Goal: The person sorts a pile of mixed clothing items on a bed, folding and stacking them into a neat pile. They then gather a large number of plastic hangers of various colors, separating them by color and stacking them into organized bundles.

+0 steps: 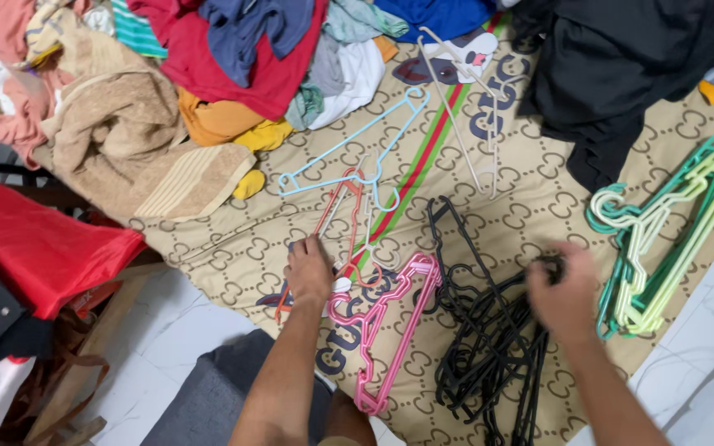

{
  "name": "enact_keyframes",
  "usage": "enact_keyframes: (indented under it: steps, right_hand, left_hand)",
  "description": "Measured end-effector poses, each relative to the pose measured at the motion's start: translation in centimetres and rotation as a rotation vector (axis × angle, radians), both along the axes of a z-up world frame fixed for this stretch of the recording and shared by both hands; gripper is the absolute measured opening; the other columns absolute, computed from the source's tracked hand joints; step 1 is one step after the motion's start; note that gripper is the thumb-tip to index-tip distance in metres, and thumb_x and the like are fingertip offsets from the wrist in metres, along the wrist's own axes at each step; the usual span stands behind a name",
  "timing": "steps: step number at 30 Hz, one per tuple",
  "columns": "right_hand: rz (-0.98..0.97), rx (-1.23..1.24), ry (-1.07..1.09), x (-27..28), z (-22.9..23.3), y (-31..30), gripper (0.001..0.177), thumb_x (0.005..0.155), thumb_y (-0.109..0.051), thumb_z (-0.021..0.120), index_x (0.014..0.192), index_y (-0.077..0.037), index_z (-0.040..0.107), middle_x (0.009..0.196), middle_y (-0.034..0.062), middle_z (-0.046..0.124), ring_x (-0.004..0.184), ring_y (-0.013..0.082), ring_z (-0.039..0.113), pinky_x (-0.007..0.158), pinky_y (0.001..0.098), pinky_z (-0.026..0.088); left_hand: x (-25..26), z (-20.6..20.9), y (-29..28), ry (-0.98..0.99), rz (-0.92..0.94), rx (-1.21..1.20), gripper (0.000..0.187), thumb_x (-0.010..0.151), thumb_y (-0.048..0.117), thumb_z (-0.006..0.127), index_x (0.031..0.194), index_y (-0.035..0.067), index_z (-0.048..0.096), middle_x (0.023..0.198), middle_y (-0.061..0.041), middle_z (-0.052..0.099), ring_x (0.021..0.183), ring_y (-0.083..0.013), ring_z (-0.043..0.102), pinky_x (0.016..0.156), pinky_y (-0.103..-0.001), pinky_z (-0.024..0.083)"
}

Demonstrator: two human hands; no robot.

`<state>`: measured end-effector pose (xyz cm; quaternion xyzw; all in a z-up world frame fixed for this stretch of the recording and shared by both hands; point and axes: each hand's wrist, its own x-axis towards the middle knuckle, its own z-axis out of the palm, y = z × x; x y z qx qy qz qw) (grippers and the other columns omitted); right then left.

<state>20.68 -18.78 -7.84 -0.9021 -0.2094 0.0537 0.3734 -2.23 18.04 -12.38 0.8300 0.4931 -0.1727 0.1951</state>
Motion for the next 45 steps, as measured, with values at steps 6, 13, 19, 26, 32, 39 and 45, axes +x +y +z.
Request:
enact_keyframes:
  steps: [6, 13, 19, 26, 32, 39, 45]
  right_hand:
    - [0.256, 0.054, 0.207, -10.1, 4.4, 13.2, 0.031, 0.082, -0.010, 0.070, 0.112, -0.002, 0.068, 0.107, 0.0171, 0.068, 0.101, 0.0339, 0.065, 0.089, 0.0426, 0.052]
    - [0.072, 0.099, 0.414, -14.7, -2.8, 20.8, 0.028, 0.087, -0.006, 0.064, 0.114, -0.002, 0.071, 0.099, 0.0125, 0.073, 0.086, 0.0221, 0.072, 0.077, 0.0334, 0.057]
    - [-0.559, 0.234, 0.483, -15.1, -5.9, 24.8, 0.050, 0.081, -0.003, 0.072, 0.128, -0.006, 0.054, 0.117, 0.0119, 0.061, 0.104, 0.0216, 0.063, 0.088, 0.0348, 0.053]
    - [-0.142, 0.730, 0.751, -16.4, -3.2, 30.3, 0.108, 0.066, 0.010, 0.081, 0.153, -0.014, 0.022, 0.146, 0.0112, 0.040, 0.130, 0.0154, 0.046, 0.102, 0.0336, 0.046]
    - [-0.590, 0.574, 0.538, -13.1, -3.2, 32.6, 0.036, 0.086, 0.013, 0.075, 0.117, -0.003, 0.067, 0.100, 0.0097, 0.067, 0.090, 0.0185, 0.063, 0.084, 0.0358, 0.056]
    - [-0.436, 0.561, 0.180, -11.2, 1.4, 28.1, 0.012, 0.103, 0.002, 0.060, 0.096, -0.006, 0.065, 0.083, 0.0051, 0.065, 0.085, 0.0134, 0.061, 0.091, 0.0289, 0.045]
    - [-0.756, 0.529, 0.432, -11.8, 6.7, 26.0, 0.045, 0.113, -0.028, 0.049, 0.073, -0.009, 0.054, 0.062, -0.0003, 0.054, 0.051, 0.0096, 0.048, 0.048, 0.0243, 0.038]
  left_hand:
    - [-1.5, -4.4, 3.0, 0.034, -0.160, -0.047, 0.026, 0.103, 0.015, 0.047, 0.127, 0.009, 0.056, 0.131, -0.015, 0.061, 0.116, -0.0365, 0.066, 0.090, -0.051, 0.057]
    - [-2.1, -3.7, 5.8, -0.332, -0.244, -0.192, 0.032, 0.092, 0.004, 0.047, 0.123, 0.002, 0.055, 0.122, -0.023, 0.059, 0.103, -0.0467, 0.063, 0.086, -0.053, 0.054]
    - [-1.9, -1.4, 8.9, -0.598, -0.166, -0.288, 0.023, 0.098, 0.005, 0.049, 0.115, -0.002, 0.062, 0.106, -0.027, 0.062, 0.098, -0.0500, 0.060, 0.087, -0.055, 0.049]
    - [-0.5, 2.1, 9.6, -0.570, -0.125, -0.505, 0.023, 0.096, 0.010, 0.051, 0.108, -0.003, 0.067, 0.095, -0.027, 0.066, 0.091, -0.0475, 0.063, 0.080, -0.055, 0.049]
    - [1.9, 3.6, 8.8, -0.439, -0.367, -0.570, 0.026, 0.101, 0.022, 0.057, 0.103, 0.000, 0.071, 0.102, -0.027, 0.066, 0.103, -0.0453, 0.062, 0.091, -0.053, 0.048]
    - [10.1, 0.5, 14.3, -0.515, -0.762, 0.013, 0.065, 0.075, 0.034, 0.074, 0.130, 0.002, 0.058, 0.126, -0.018, 0.057, 0.124, -0.0377, 0.050, 0.100, -0.053, 0.040]
    - [11.4, -4.0, 14.2, -0.095, -0.863, -0.091, 0.061, 0.087, 0.034, 0.073, 0.136, 0.006, 0.050, 0.127, -0.018, 0.054, 0.115, -0.0367, 0.057, 0.097, -0.051, 0.048]
